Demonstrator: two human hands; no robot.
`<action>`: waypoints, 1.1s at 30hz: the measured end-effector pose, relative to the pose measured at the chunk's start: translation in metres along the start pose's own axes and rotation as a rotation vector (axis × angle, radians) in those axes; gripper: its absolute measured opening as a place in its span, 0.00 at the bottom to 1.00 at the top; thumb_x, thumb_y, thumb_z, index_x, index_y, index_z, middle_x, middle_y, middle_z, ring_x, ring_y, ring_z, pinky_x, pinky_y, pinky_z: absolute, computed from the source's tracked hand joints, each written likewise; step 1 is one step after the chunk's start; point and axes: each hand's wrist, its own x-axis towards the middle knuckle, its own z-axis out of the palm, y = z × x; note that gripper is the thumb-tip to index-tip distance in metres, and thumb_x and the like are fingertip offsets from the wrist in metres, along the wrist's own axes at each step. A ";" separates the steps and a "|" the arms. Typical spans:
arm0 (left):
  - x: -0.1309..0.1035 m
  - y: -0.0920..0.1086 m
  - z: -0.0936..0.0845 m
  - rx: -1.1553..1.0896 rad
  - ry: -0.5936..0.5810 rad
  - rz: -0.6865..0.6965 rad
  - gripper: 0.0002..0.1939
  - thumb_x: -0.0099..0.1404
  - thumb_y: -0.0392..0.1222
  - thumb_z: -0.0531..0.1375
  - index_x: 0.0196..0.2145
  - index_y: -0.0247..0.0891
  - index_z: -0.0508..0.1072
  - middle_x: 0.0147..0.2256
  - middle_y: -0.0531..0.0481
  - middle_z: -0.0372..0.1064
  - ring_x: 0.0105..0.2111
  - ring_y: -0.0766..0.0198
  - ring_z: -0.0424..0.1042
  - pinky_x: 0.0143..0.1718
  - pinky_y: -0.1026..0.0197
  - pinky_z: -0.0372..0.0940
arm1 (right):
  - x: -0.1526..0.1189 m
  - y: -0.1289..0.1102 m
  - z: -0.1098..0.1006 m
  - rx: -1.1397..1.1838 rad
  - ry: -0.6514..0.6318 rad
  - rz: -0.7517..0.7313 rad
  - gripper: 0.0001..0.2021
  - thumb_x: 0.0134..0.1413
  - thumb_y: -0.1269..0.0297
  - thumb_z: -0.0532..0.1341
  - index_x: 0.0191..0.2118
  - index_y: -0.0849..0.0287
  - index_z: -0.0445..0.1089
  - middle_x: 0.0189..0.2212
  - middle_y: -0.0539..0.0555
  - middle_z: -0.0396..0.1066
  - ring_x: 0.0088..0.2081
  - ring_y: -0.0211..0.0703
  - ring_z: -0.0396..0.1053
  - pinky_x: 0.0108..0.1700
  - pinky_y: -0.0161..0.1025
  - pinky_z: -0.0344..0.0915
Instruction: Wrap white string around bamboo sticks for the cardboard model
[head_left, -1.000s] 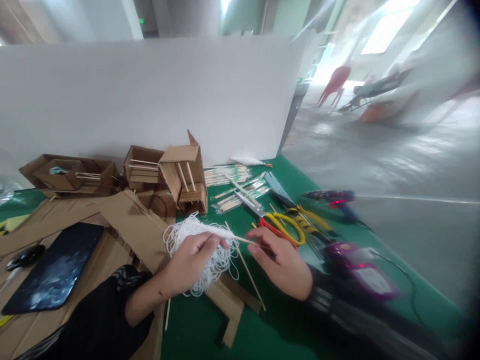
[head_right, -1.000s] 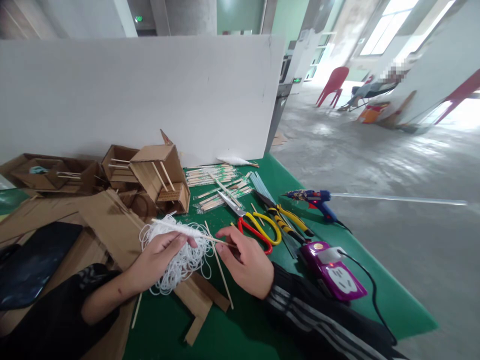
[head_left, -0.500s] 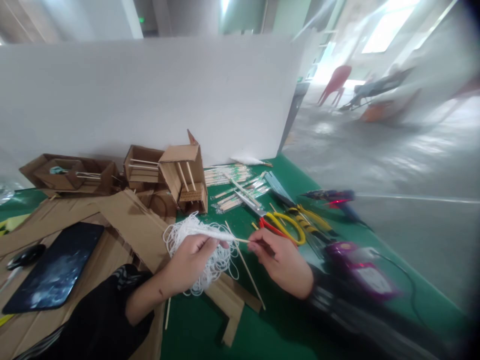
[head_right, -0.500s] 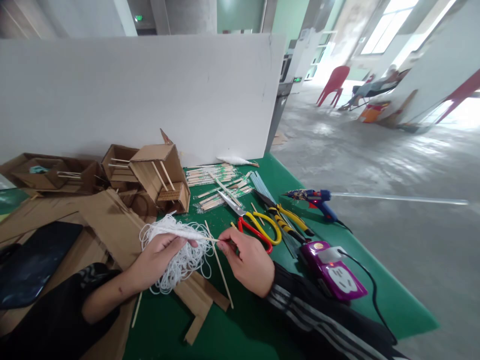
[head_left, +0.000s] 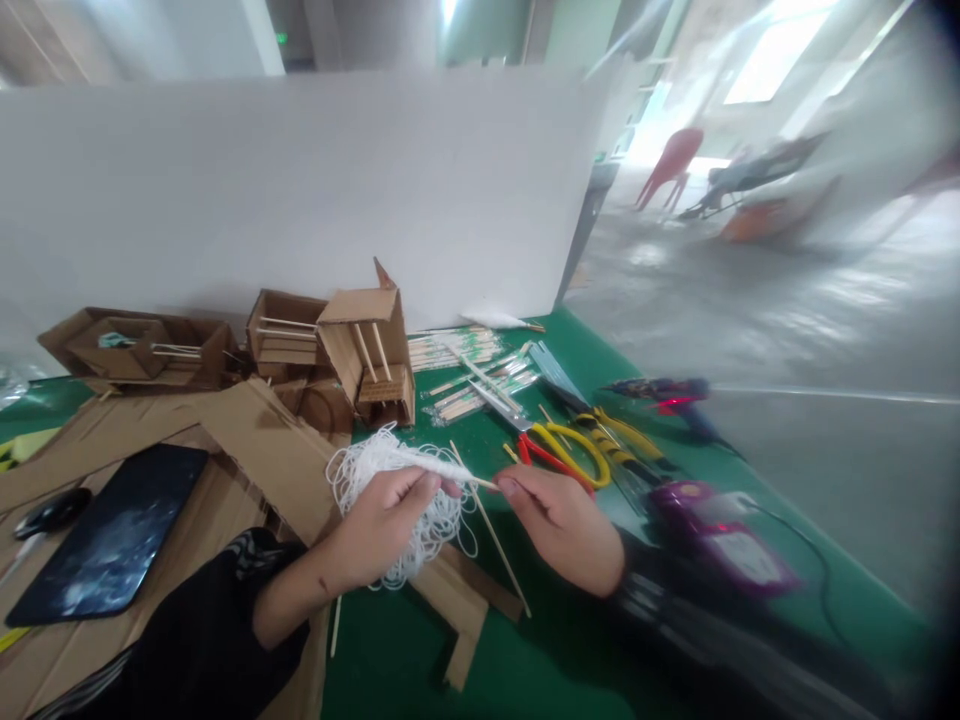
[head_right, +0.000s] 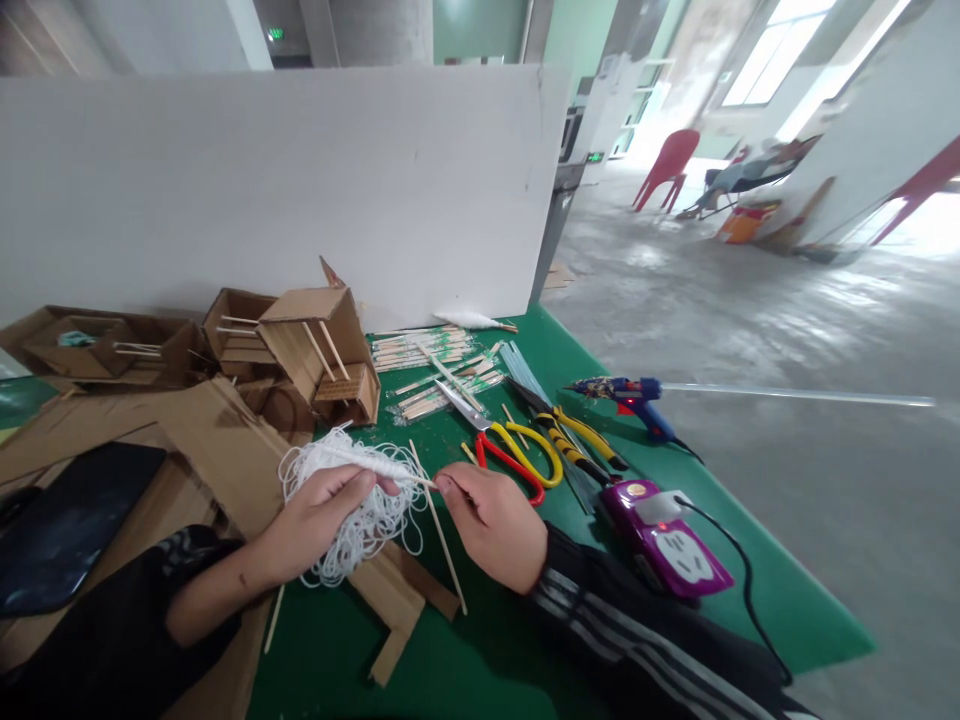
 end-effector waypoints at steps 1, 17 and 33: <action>0.000 0.001 0.000 0.003 0.010 0.006 0.21 0.69 0.51 0.48 0.41 0.38 0.76 0.34 0.49 0.73 0.37 0.59 0.70 0.42 0.60 0.61 | 0.000 0.001 0.000 -0.013 0.007 -0.016 0.13 0.65 0.64 0.48 0.32 0.58 0.67 0.28 0.52 0.69 0.30 0.39 0.67 0.34 0.36 0.62; 0.000 -0.001 0.000 0.075 0.034 -0.013 0.22 0.69 0.51 0.48 0.43 0.38 0.77 0.30 0.49 0.73 0.35 0.58 0.71 0.38 0.60 0.63 | 0.002 0.001 0.001 0.009 -0.023 -0.062 0.13 0.64 0.64 0.50 0.31 0.59 0.67 0.28 0.52 0.68 0.30 0.39 0.66 0.34 0.36 0.62; 0.000 0.002 0.001 0.123 0.077 -0.026 0.24 0.69 0.54 0.46 0.46 0.38 0.76 0.22 0.53 0.63 0.27 0.61 0.64 0.29 0.62 0.58 | 0.002 0.004 0.000 -0.028 0.051 -0.023 0.10 0.63 0.64 0.52 0.33 0.58 0.68 0.29 0.52 0.70 0.30 0.39 0.66 0.33 0.36 0.62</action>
